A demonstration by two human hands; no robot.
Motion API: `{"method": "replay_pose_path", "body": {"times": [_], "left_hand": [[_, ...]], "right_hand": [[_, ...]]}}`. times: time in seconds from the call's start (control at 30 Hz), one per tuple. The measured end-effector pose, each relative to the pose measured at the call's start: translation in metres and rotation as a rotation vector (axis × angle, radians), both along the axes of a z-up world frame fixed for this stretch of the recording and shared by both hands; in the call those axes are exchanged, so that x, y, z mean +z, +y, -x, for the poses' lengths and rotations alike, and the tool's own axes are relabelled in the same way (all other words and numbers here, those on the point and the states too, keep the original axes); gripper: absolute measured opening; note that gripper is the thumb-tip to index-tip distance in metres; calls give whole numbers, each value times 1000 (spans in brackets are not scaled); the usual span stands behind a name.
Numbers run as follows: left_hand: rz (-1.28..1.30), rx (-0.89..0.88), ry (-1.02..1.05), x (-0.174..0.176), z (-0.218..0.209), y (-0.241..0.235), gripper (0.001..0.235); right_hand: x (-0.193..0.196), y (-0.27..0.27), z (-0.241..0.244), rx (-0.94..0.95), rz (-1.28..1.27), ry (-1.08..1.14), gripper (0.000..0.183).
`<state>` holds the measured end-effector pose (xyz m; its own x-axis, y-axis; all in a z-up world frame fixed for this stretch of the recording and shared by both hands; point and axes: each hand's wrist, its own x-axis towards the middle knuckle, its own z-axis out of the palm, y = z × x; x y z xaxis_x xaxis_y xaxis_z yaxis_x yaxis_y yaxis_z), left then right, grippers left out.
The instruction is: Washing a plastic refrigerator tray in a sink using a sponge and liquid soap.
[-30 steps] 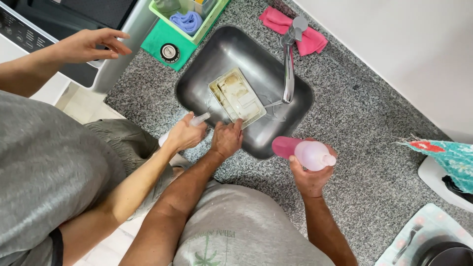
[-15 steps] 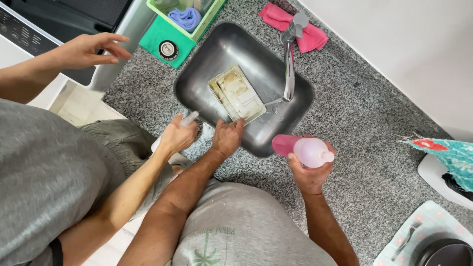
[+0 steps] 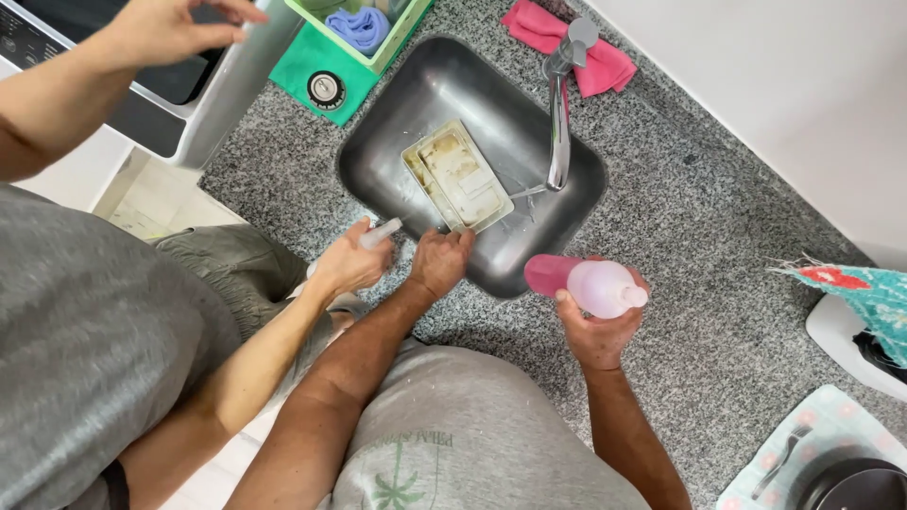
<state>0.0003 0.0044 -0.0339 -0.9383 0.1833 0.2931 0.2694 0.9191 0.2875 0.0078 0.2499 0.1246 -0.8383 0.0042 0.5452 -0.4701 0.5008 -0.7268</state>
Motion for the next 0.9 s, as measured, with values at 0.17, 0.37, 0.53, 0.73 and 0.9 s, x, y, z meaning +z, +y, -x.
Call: {"method": "replay_pose_path", "body": {"times": [0.17, 0.37, 0.53, 0.73, 0.9], "left_hand": [[31, 2, 6, 24, 0, -2, 3], [59, 9, 17, 44, 1, -4, 6], [52, 6, -6, 39, 0, -4, 5], [60, 2, -25, 23, 1, -2, 5], [46, -5, -29, 25, 1, -3, 6]], "right_hand": [[0, 3, -3, -19, -23, -5, 90], [-1, 1, -5, -40, -35, 3, 88], [-8, 2, -6, -91, -15, -28, 94], [-25, 12, -9, -219, -108, 14, 106], [-27, 18, -8, -224, -138, 8, 107]]}}
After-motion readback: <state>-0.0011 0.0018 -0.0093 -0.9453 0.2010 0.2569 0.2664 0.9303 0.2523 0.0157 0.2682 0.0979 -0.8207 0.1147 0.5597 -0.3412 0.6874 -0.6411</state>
